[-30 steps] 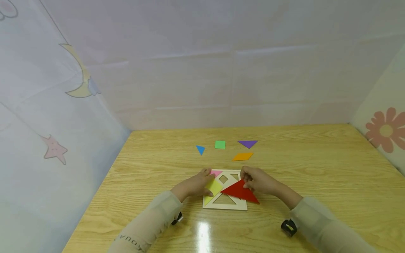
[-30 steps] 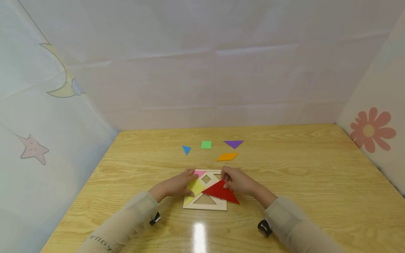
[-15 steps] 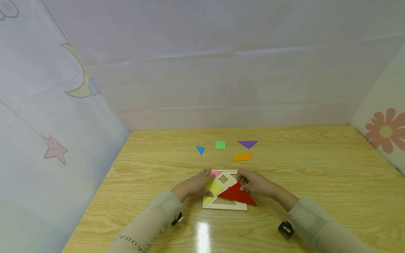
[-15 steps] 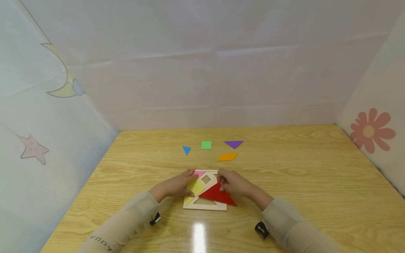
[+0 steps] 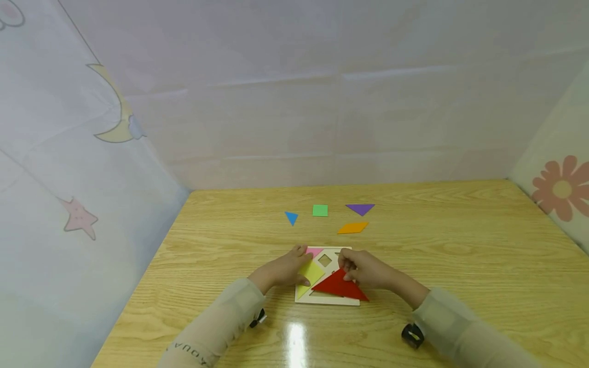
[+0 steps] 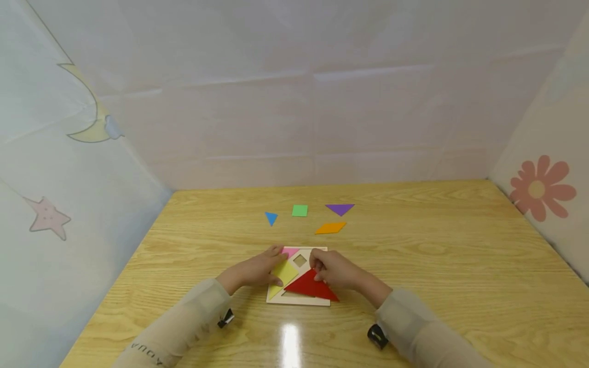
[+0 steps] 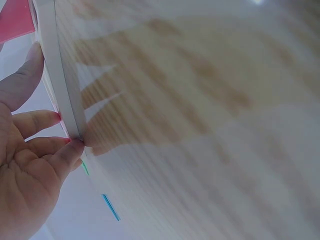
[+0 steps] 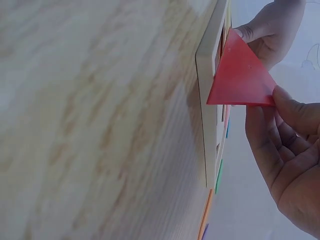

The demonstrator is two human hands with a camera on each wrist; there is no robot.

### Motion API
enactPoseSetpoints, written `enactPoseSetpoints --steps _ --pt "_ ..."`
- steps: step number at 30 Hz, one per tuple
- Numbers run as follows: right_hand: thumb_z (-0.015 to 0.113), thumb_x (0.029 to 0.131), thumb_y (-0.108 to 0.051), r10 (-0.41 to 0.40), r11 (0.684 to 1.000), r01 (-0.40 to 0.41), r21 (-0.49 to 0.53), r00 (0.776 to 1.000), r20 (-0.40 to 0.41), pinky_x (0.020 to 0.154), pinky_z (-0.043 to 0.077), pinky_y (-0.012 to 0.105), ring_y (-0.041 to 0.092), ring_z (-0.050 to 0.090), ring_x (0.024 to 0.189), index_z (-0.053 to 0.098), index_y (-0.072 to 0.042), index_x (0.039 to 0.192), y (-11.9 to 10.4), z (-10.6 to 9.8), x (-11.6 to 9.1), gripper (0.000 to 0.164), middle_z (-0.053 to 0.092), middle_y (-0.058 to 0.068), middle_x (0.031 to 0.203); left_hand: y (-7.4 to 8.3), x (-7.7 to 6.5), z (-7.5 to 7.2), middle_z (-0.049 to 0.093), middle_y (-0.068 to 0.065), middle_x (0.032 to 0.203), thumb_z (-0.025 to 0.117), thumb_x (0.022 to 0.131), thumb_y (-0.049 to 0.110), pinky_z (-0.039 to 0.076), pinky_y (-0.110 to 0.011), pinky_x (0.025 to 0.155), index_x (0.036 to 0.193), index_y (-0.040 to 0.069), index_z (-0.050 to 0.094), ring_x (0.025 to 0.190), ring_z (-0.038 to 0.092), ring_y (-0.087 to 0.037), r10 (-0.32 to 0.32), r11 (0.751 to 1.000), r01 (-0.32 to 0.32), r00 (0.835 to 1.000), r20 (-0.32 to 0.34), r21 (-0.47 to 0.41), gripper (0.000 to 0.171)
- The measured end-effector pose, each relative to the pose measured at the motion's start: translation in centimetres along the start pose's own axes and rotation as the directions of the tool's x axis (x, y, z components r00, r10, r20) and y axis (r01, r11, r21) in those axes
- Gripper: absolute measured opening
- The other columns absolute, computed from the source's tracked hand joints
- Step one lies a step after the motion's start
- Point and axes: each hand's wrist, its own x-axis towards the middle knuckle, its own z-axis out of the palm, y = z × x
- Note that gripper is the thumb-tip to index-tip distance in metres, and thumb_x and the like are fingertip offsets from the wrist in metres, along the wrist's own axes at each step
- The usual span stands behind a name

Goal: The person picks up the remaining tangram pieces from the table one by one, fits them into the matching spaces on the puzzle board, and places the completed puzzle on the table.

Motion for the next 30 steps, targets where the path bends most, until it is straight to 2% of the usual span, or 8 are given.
enactPoseSetpoints --steps 8,18,25,30 --pt "0.054 0.078 0.011 -0.010 0.999 0.011 -0.046 1.000 0.007 0.043 0.044 0.022 0.012 0.048 0.060 0.046 -0.005 0.083 -0.03 0.44 0.19 0.018 0.046 0.002 0.070 0.15 -0.06 -0.06 0.012 -0.016 0.141 0.061 0.079 0.031 0.016 -0.037 0.102 0.134 0.004 0.029 0.128 0.007 -0.029 -0.002 1.000 0.002 1.000 0.002 -0.007 0.070" --pt "0.055 0.079 0.007 -0.031 1.000 0.031 0.005 0.999 0.020 0.039 0.045 0.026 0.014 0.048 0.048 0.046 -0.002 0.084 -0.52 0.62 0.23 0.014 0.047 0.004 0.069 0.11 0.09 -0.01 0.013 -0.017 0.141 0.061 0.078 0.031 0.018 -0.037 0.101 0.134 0.003 0.030 0.128 0.008 -0.030 0.000 1.000 0.000 1.000 -0.001 0.008 0.070" --pt "0.057 0.079 0.005 -0.050 0.998 0.050 -0.050 0.999 0.010 0.050 0.045 0.022 0.010 0.048 0.064 0.048 -0.004 0.085 -0.49 0.76 0.37 0.014 0.048 0.001 0.071 -0.06 0.23 0.10 0.014 -0.017 0.141 0.061 0.078 0.032 0.018 -0.036 0.101 0.133 0.003 0.030 0.128 0.008 -0.030 0.002 1.000 -0.002 1.000 -0.002 0.013 0.070" --pt "0.058 0.078 0.003 -0.067 0.995 0.067 -0.080 0.998 0.003 0.057 0.045 0.022 0.010 0.048 0.067 0.049 -0.005 0.086 -0.47 0.80 0.48 0.014 0.049 0.000 0.072 -0.08 0.20 0.09 0.013 -0.017 0.141 0.061 0.078 0.032 0.018 -0.037 0.101 0.134 0.003 0.030 0.128 0.008 -0.030 0.004 1.000 -0.004 1.000 0.000 0.016 0.070"
